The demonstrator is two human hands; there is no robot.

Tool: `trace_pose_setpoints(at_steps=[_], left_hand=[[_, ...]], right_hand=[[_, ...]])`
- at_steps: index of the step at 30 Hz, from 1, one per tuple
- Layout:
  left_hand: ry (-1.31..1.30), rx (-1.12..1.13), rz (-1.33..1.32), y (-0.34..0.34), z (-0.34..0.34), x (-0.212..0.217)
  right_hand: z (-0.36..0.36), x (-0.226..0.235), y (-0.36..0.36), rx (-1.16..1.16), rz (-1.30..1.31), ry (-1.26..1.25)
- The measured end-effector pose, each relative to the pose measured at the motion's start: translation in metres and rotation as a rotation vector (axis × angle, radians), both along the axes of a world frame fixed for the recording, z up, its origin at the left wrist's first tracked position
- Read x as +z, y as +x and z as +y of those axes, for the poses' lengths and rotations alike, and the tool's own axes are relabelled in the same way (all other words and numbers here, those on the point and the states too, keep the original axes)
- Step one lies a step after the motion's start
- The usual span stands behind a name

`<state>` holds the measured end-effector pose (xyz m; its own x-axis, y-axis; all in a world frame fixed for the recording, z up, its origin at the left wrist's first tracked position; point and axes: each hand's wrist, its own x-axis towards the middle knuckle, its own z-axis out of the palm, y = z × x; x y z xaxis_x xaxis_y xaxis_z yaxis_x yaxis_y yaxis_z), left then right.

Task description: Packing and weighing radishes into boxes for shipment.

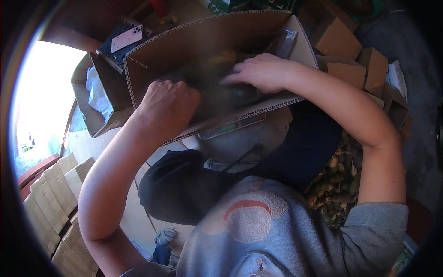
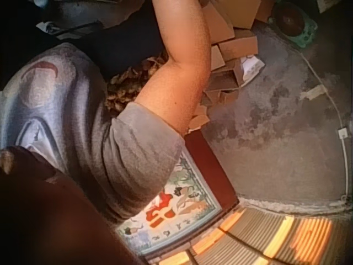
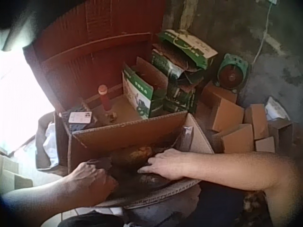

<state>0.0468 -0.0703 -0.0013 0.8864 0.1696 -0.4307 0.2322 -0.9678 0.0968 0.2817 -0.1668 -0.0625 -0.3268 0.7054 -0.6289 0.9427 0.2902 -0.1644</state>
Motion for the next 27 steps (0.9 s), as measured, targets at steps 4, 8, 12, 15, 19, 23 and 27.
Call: trace_pose_setpoints(at_steps=[4, 8, 12, 15, 19, 23, 27], left_hand=[[-0.041, 0.078, -0.009, -0.006, -0.005, 0.014], [-0.052, 0.066, -0.118, -0.014, -0.005, 0.013], [-0.036, 0.087, -0.141, -0.007, -0.012, 0.014], [-0.033, 0.034, -0.236, 0.011, -0.019, -0.003], [0.015, -0.042, 0.038, 0.023, -0.024, 0.017], [0.095, -0.046, -0.506, -0.017, -0.018, 0.020], [-0.336, 0.596, -0.805, -0.039, -0.040, 0.033]], right_hand=[[-0.014, 0.038, 0.044, 0.071, -0.372, 0.421], [-0.025, 0.022, 0.080, 0.259, -0.461, 0.519], [-0.023, 0.056, 0.063, 0.320, -0.543, 0.336], [-0.025, 0.064, 0.058, 0.355, -0.466, 0.431], [-0.035, 0.066, 0.057, 0.332, -0.320, 0.907], [-0.046, 0.057, 0.036, -0.188, -0.045, 1.174], [-0.045, 0.057, 0.024, -0.787, -0.104, 0.659]])
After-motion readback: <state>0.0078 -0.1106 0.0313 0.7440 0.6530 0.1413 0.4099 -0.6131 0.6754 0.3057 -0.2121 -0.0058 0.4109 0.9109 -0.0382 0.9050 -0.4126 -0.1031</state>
